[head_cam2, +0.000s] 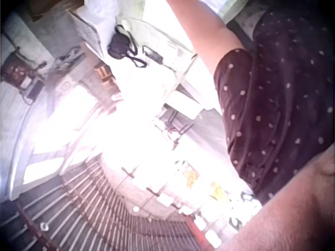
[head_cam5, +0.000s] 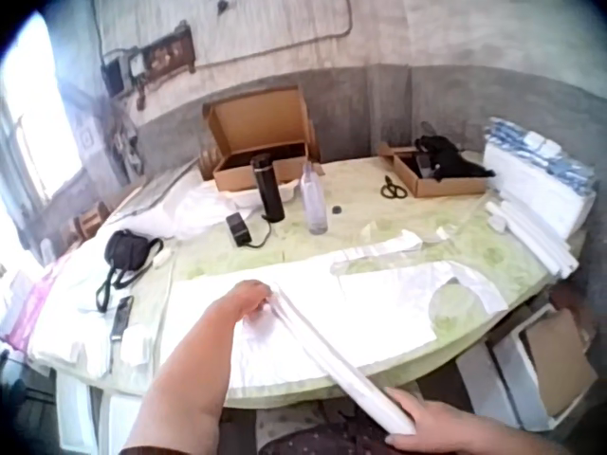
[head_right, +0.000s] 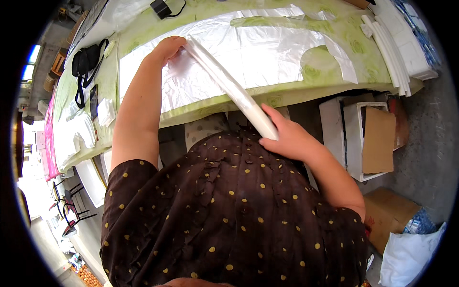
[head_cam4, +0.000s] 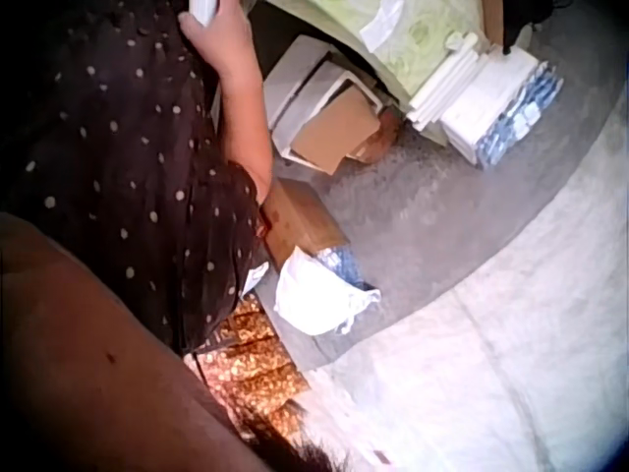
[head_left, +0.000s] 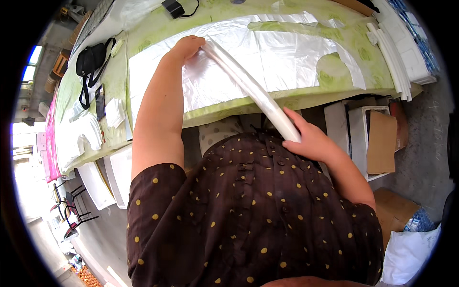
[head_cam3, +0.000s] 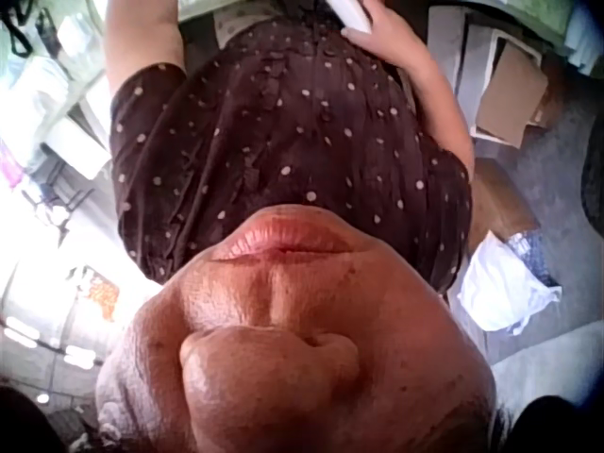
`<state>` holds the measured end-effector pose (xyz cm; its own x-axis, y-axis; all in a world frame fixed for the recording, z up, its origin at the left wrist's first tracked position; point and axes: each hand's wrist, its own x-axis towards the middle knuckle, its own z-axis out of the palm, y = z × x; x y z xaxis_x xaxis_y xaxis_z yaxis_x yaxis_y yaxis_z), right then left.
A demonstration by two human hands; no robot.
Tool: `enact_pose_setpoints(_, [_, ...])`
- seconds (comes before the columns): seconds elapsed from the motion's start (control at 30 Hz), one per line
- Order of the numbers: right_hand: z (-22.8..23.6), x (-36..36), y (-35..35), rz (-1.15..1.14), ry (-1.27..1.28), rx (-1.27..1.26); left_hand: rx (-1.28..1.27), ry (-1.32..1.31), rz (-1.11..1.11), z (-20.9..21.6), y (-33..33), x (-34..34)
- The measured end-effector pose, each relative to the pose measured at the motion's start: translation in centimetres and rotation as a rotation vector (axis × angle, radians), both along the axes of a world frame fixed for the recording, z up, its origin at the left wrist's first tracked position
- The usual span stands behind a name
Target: The person repeatedly unrolls a sheet of clear plastic film, folds it around a small white rectangular object, and places the wrapped item into a white tray. The process is repeated multiple times in a consistent sequence.
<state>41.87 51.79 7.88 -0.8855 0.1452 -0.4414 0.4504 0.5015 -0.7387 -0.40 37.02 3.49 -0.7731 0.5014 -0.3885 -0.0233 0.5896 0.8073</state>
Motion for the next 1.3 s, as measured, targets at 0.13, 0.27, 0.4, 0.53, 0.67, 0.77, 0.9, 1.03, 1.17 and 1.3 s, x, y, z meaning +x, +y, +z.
enact_pose_setpoints(0.13, [0.6, 6.5, 1.5, -0.001, -0.02, -0.003, -0.068, 0.087, -0.002, -1.1, -0.3, -0.1])
enact_pose_setpoints(0.27, [3.1, 12.2, 1.3, -0.18, -0.283, -0.056, -0.123, 0.164, 0.005, -1.8, -0.2, -0.3])
enact_pose_setpoints(0.4, [-0.5, 19.9, 1.8, -0.37, -0.249, -0.125, -0.276, 0.213, -0.079, -0.7, 1.2, -0.1])
enact_pose_setpoints(0.53, [-4.5, 24.4, 3.3, -0.528, -0.214, -0.328, -0.287, 0.324, -0.151, -1.2, 0.9, -1.2])
enact_pose_setpoints(0.67, [-6.5, 27.2, 3.8, -0.607, -0.198, -0.376, -0.089, 0.521, 0.108, -2.3, 1.5, -0.1])
enact_pose_setpoints(0.77, [-5.3, 26.9, 4.7, -0.593, -0.199, -0.424, 0.037, 0.825, 0.019, -2.5, -1.1, 5.4])
enact_pose_setpoints(0.9, [-2.6, 24.3, 5.4, -0.564, -0.299, -0.46, 0.198, 1.055, -0.594, -1.5, -1.3, 16.1])
enact_pose_setpoints(1.03, [-1.3, 21.3, 6.8, -0.511, -0.201, -0.43, -0.107, 1.078, -0.79, -3.2, -1.1, 20.9])
enact_pose_setpoints(1.17, [0.1, 14.7, 6.9, -0.436, -0.008, -0.12, 0.006, 1.097, -0.913, -2.7, -2.1, 20.4])
enact_pose_setpoints(1.3, [0.8, 6.9, 6.7, -0.155, 0.146, 0.283, 0.198, 1.067, -1.029, -1.8, -4.6, 19.4])
